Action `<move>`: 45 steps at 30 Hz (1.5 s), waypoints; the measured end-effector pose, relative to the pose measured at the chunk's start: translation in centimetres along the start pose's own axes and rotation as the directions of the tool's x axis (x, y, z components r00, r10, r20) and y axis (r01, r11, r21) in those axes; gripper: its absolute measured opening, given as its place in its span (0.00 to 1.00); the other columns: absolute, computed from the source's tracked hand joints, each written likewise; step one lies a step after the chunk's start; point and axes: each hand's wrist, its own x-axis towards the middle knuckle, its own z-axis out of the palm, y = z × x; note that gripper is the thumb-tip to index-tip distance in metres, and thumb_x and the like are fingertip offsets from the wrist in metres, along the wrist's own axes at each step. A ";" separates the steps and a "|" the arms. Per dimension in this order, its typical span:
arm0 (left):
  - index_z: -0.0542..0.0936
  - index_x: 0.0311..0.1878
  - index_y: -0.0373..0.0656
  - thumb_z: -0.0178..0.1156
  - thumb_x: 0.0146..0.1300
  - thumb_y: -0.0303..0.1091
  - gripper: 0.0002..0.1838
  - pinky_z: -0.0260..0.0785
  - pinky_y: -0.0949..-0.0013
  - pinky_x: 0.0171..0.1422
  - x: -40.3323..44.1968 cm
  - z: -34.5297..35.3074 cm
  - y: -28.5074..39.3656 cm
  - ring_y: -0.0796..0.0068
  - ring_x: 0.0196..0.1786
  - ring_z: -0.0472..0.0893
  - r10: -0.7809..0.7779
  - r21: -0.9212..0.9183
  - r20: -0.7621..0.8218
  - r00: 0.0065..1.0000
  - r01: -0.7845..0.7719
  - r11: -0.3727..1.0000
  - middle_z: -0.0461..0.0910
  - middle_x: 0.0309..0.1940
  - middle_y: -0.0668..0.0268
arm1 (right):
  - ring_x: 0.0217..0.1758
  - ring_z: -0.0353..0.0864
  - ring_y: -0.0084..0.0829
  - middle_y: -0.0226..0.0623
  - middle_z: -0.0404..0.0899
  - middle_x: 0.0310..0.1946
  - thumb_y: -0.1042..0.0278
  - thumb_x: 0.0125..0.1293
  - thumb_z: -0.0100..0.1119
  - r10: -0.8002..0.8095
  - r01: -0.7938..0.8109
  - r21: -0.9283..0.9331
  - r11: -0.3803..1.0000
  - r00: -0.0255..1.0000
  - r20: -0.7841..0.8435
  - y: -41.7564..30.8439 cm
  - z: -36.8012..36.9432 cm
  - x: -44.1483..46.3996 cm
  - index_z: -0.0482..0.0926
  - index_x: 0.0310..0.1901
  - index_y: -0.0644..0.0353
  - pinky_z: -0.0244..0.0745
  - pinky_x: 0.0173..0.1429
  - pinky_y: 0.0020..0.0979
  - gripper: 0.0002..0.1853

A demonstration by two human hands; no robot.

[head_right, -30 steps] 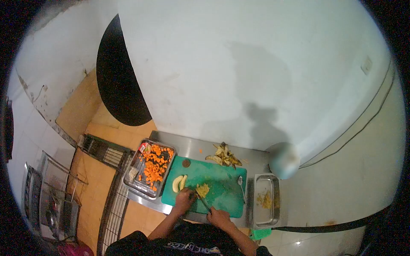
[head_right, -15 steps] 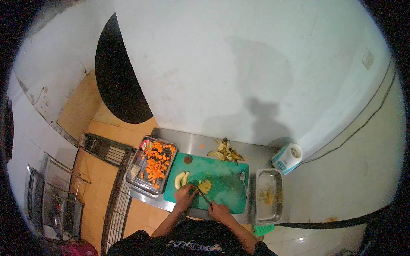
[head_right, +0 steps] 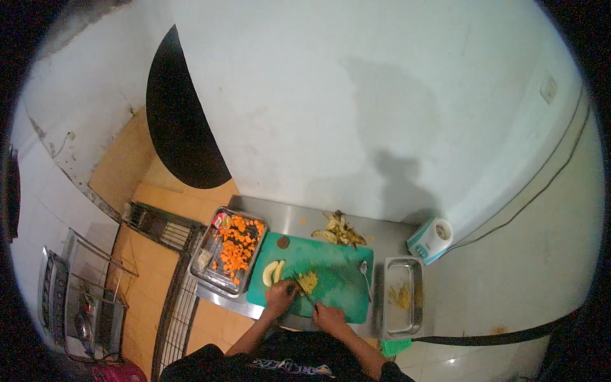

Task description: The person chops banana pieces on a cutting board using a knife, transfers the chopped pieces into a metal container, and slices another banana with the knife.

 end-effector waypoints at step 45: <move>0.73 0.76 0.76 0.50 0.72 0.71 0.32 0.40 0.20 0.76 0.6 -1.9 -1.1 0.40 0.86 0.41 0.282 0.262 0.158 0.946 -0.315 0.912 0.44 0.87 0.62 | 0.39 0.80 0.41 0.37 0.77 0.38 0.64 0.61 0.70 -0.089 -0.046 -0.344 0.938 0.926 -0.366 2.0 -7.7 -9.6 0.75 0.73 0.34 0.66 0.43 0.43 0.36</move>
